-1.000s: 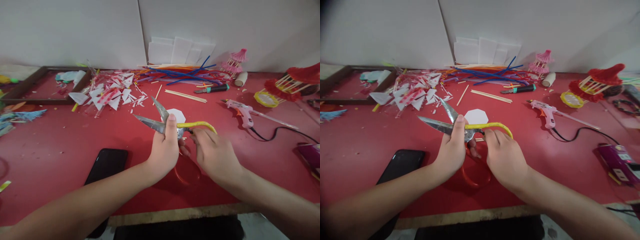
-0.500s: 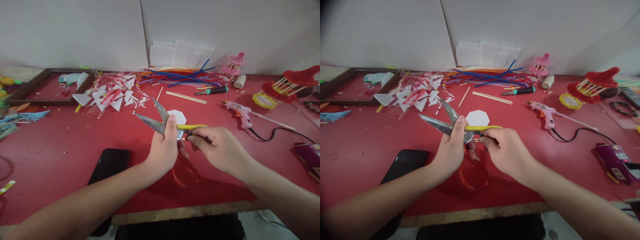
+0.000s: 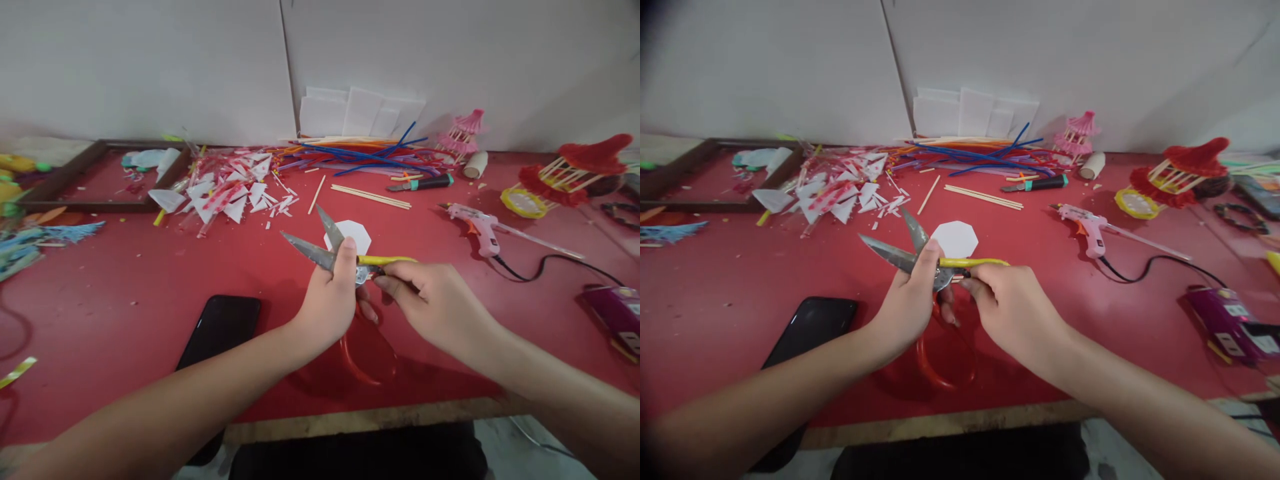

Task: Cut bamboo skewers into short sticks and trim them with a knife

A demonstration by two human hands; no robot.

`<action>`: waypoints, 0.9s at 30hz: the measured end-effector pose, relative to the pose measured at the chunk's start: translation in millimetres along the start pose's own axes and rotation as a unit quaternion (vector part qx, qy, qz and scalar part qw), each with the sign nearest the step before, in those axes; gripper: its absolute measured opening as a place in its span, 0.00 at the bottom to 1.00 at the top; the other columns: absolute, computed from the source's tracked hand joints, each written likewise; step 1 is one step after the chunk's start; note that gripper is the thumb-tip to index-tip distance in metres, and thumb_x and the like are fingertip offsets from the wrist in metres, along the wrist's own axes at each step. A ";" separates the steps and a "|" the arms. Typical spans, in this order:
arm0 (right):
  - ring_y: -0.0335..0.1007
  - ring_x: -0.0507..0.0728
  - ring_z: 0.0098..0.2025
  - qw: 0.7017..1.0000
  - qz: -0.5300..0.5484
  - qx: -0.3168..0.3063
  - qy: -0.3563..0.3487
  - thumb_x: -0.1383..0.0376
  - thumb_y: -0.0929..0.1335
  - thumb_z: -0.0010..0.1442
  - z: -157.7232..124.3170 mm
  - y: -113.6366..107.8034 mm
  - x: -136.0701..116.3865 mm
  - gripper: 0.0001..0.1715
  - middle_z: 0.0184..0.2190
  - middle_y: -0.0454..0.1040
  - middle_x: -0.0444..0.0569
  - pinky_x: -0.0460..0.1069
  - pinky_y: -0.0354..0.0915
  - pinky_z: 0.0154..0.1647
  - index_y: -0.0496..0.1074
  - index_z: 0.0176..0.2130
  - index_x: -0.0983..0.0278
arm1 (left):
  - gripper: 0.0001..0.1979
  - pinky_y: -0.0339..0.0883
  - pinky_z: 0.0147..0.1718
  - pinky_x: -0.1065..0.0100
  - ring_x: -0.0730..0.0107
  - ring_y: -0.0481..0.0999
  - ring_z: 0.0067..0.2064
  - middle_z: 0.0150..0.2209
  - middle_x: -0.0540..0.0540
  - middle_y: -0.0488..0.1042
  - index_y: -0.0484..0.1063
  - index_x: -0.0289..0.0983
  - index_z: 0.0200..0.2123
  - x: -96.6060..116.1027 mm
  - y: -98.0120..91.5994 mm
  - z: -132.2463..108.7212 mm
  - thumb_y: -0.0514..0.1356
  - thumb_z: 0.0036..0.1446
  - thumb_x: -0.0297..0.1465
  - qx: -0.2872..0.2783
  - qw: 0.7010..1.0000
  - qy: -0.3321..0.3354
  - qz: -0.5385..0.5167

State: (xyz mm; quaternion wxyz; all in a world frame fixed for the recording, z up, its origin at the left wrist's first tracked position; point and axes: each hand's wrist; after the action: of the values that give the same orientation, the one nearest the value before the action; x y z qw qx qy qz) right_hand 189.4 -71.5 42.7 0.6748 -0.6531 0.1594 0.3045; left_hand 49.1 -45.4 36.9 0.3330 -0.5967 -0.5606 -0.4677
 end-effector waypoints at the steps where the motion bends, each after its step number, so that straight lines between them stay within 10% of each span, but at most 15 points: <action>1: 0.69 0.50 0.25 1.000 -0.008 -0.003 0.007 0.68 0.63 0.63 0.3 -4.0 -1.1 0.13 0.25 0.75 0.42 0.44 0.60 0.26 0.72 0.29 0.63 | 0.18 0.65 0.11 0.75 0.75 0.66 0.11 0.12 0.57 0.63 0.62 0.38 0.27 1.1 0.2 1.7 0.48 0.64 0.44 -0.006 1.000 0.001 0.000; 17: 0.72 0.59 0.47 0.961 -0.102 0.195 -0.168 0.66 0.66 0.61 -7.7 0.3 25.3 0.14 0.44 0.76 0.53 0.56 0.67 0.48 0.70 0.48 0.61 | 0.16 0.68 0.13 0.70 0.74 0.65 0.12 0.14 0.55 0.64 0.63 0.37 0.27 0.1 -13.0 22.5 0.54 0.60 0.43 0.012 0.996 -0.029 -0.084; 21: 0.71 0.60 0.49 0.992 -0.039 0.093 -0.082 0.60 0.65 0.63 1.4 7.1 33.6 0.20 0.49 0.74 0.55 0.55 0.67 0.46 0.66 0.54 0.63 | 0.20 0.68 0.13 0.70 0.75 0.63 0.11 0.14 0.54 0.64 0.63 0.37 0.26 -0.6 -12.7 18.7 0.56 0.58 0.48 -0.046 0.995 -0.030 -0.084; 27: 0.63 0.49 0.22 0.995 0.091 0.029 0.025 0.59 0.60 0.66 9.4 -3.9 56.6 0.14 0.22 0.69 0.42 0.45 0.60 0.24 0.71 0.42 0.63 | 0.21 0.74 0.28 0.68 0.70 0.77 0.26 0.29 0.47 0.74 0.65 0.38 0.35 -12.9 -15.8 21.2 0.55 0.57 0.51 -0.123 0.987 0.014 -0.103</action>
State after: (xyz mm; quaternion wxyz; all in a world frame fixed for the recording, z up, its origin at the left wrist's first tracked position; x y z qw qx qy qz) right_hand 233.3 -50.7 11.9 0.6587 -0.6235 0.2439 0.3434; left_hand 38.5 -28.1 15.6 0.2152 -0.5656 -0.5523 -0.5734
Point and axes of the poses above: each hand's wrist, its own z-axis towards the middle knuckle, its own y-axis out of the palm, x = y × z
